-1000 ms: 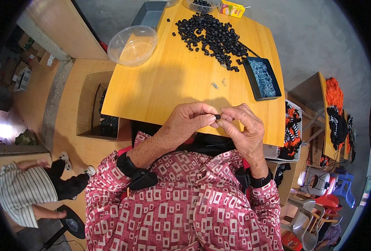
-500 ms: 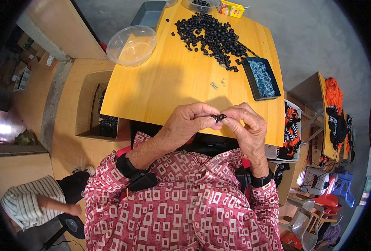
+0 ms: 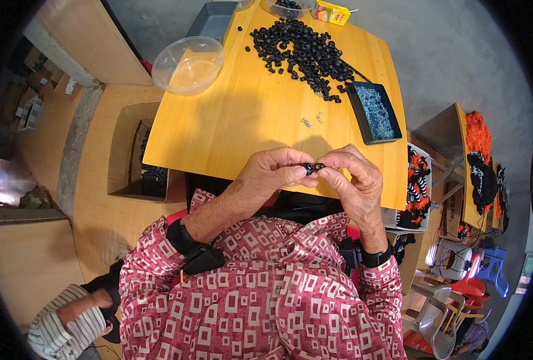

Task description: The person assembles small metal parts into black rubber pieces by hand at a table.

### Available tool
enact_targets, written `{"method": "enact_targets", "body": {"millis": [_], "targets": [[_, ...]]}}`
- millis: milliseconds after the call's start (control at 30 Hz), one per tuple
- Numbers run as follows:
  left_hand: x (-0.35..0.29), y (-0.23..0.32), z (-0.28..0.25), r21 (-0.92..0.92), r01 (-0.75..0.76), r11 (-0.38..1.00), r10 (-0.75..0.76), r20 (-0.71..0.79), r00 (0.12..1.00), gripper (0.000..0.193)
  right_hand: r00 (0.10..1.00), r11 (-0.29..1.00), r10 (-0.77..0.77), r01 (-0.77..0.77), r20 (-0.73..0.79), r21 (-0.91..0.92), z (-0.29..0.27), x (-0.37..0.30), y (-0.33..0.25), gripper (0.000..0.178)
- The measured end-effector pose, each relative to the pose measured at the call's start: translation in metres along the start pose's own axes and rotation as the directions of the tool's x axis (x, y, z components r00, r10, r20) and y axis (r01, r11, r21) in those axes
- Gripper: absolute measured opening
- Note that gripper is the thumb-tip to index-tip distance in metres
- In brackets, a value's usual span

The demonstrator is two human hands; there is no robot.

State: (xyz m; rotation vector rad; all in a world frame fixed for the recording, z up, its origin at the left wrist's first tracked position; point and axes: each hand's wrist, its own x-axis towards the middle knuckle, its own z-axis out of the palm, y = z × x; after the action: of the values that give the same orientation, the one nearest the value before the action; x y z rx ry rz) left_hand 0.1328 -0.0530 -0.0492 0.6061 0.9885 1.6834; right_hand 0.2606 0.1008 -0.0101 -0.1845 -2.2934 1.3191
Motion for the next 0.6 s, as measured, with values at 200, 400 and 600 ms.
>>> {"method": "enact_targets", "body": {"millis": [200,400,600], "targets": [[0.000,-0.001,-0.001,0.114,-0.052,0.992,0.055,-0.023,0.998,0.021,0.996,0.985,-0.072,0.078,0.046,-0.152,-0.002,0.005,-0.007,0.010],[0.000,-0.001,-0.003,0.152,-0.049,0.987,0.053,-0.019,0.998,0.020,0.986,0.959,-0.134,0.153,0.095,-0.238,-0.004,0.007,-0.008,0.016],[0.001,-0.006,-0.006,0.217,-0.046,0.975,0.055,-0.033,0.998,0.022,0.949,0.889,-0.245,0.302,0.200,-0.344,-0.003,0.013,-0.014,0.017]]}}
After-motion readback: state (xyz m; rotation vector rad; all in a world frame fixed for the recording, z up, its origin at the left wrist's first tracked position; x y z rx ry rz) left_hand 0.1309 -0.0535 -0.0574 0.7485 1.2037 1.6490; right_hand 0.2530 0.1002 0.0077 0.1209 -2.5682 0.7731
